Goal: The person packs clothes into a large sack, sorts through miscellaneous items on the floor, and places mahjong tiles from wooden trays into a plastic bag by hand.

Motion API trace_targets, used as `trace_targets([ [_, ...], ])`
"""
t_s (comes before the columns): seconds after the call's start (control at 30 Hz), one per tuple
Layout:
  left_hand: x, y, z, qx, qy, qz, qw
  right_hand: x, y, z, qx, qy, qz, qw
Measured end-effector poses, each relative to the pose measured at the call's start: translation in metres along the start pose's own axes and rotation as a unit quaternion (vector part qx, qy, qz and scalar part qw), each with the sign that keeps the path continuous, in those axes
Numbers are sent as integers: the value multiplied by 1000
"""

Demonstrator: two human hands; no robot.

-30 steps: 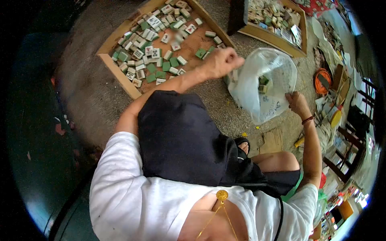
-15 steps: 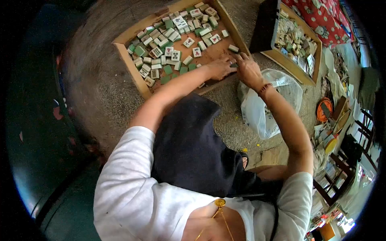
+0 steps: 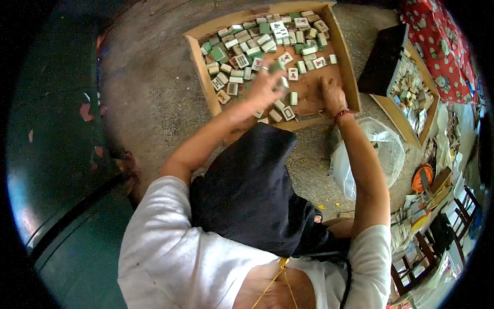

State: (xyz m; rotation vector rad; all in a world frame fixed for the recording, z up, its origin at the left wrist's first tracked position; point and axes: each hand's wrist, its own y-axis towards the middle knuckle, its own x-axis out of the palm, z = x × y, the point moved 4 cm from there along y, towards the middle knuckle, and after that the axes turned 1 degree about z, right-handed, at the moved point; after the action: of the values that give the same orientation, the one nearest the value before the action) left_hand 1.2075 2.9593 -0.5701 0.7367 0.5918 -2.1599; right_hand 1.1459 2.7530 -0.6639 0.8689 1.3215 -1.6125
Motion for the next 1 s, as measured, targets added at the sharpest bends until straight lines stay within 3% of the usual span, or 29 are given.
trace_targets([
  [0.07,-33,3,-38,3,34,83,996,10,-2,-22,-50,125,22,991],
  [0.1,-40,9,-68,-46,19,78,996,3,-4,-33,-52,126,21,991],
  [0.17,-59,15,-97,-134,58,31,989,-20,-5,-58,-25,409,37,911],
  [0.2,-61,21,-115,-115,117,23,986,-17,-1,-65,-27,411,38,911],
  [0.27,-54,35,-143,-91,203,-29,974,-9,5,-73,10,591,119,798],
  [0.3,-54,38,-136,-92,204,-31,974,-15,7,-80,10,592,117,797],
  [0.4,-48,47,-121,-143,160,-58,975,-41,8,-103,110,810,-47,574],
  [0.57,-49,43,-120,-71,109,-15,991,-59,30,-100,143,806,-42,573],
  [0.67,-39,45,-107,-41,71,-48,995,-72,25,-100,111,816,-139,551],
  [0.7,-35,47,-100,-37,29,-80,996,-61,31,-106,97,795,-89,592],
  [0.77,-28,52,-97,-64,40,-68,995,-53,31,-112,136,829,-124,528],
  [0.8,-26,51,-95,-54,61,-36,996,-55,30,-114,138,829,-124,527],
  [0.87,-25,50,-96,-50,35,-19,998,-55,25,-121,161,871,-168,434],
  [0.9,-26,48,-95,-48,37,-19,998,-56,24,-123,160,871,-166,433],
  [0.97,-27,43,-97,-99,-88,-12,991,-58,18,-129,157,907,-192,341],
  [1.0,-31,38,-88,-127,-86,-15,988,-58,14,-134,157,921,-205,291],
])
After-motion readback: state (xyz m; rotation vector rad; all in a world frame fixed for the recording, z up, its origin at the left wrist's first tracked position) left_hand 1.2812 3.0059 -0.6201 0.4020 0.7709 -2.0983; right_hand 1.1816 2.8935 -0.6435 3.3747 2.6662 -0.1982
